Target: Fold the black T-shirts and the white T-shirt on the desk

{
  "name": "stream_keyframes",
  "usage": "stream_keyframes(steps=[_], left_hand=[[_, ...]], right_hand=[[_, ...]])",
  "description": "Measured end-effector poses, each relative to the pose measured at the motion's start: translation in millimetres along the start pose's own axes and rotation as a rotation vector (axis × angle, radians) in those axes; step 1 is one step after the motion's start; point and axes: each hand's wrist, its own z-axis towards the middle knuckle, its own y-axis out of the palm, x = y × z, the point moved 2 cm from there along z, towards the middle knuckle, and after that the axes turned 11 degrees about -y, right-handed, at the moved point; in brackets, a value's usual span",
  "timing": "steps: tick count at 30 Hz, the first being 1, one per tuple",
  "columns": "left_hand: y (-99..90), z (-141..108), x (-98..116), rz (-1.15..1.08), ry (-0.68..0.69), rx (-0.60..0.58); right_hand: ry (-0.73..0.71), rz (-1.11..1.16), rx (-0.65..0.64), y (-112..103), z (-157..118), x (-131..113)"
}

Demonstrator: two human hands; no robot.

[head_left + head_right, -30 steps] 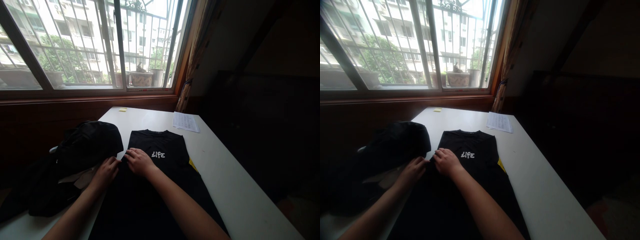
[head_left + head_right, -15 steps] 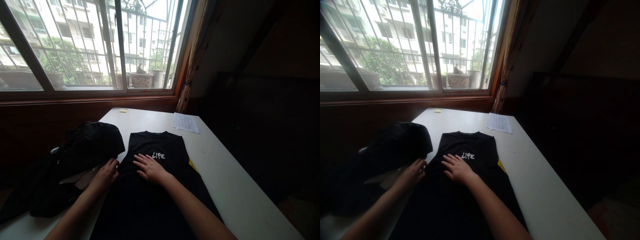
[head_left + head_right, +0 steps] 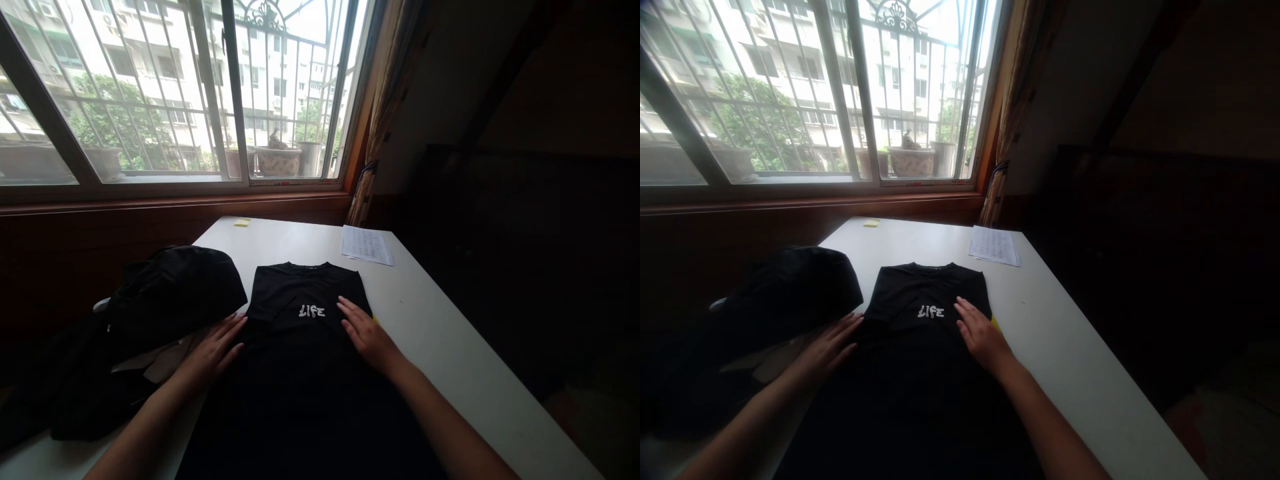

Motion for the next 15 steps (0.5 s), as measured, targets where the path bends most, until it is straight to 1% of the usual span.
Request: stream_keyframes(steps=[2,3,5,7,9,11,15], left_hand=[[10.3,-2,-3,0.054,0.042,-0.047],[13.6,-3,-5,0.076,0.048,-0.066],[15.9,-4,-8,0.102,0.050,-0.093],[14.0,-4,-10,0.108,0.053,-0.114],[10.4,-4,-12,0.103,0.062,-0.121],[7.7,-4,-13,0.097,0.075,-0.121],[5.7,-5,-13,0.090,0.078,-0.136]], right_hand=[[0.143,-0.051,-0.004,-11,-20,19],[0.193,-0.073,-0.034,-14,-30,26],[0.252,-0.115,-0.140,-14,-49,35],[0.268,-0.162,-0.254,-10,-65,36],[0.269,-0.205,-0.320,-6,-74,34],[0.276,-0.228,-0.340,-4,-78,30],[0.280,-0.226,-0.333,-4,-78,28]])
